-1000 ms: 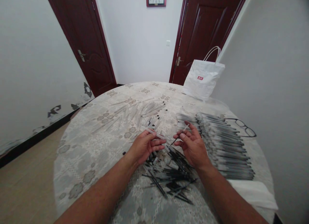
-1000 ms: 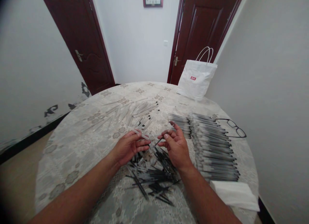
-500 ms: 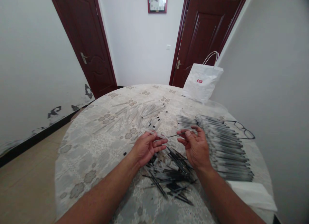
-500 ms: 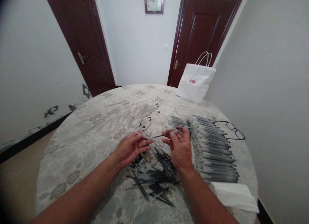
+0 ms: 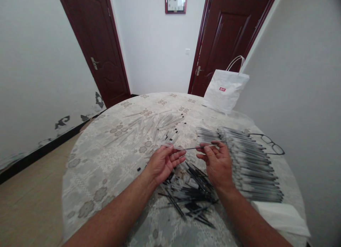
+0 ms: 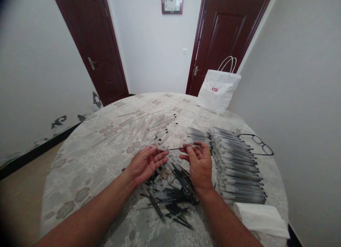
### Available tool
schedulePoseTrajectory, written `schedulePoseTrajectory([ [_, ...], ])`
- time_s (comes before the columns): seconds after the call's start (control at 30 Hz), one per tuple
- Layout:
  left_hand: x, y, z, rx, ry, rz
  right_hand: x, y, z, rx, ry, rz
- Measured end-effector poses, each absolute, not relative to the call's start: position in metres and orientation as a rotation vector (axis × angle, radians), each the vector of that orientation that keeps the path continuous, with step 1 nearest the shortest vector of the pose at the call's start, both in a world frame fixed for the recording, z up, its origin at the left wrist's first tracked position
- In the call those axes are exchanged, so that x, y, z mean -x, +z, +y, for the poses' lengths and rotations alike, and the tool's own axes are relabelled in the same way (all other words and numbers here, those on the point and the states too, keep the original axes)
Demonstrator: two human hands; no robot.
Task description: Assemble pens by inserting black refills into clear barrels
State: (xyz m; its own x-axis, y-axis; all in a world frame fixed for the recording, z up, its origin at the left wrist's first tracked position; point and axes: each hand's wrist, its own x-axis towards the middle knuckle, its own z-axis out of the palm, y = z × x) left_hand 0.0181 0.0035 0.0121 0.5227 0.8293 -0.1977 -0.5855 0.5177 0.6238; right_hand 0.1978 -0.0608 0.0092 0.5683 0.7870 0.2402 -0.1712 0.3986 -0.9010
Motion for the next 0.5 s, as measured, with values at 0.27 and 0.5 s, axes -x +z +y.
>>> schedulePoseTrajectory([
  [0.27,-0.018,0.010,0.009,-0.499,1.001,0.553,-0.193,0.003,-0.070,1.131,0.411,-1.016],
  [0.5,-0.017,0.011,0.004,-0.609,0.837,0.497,-0.193,0.004,-0.074,1.229,0.573,-1.410],
])
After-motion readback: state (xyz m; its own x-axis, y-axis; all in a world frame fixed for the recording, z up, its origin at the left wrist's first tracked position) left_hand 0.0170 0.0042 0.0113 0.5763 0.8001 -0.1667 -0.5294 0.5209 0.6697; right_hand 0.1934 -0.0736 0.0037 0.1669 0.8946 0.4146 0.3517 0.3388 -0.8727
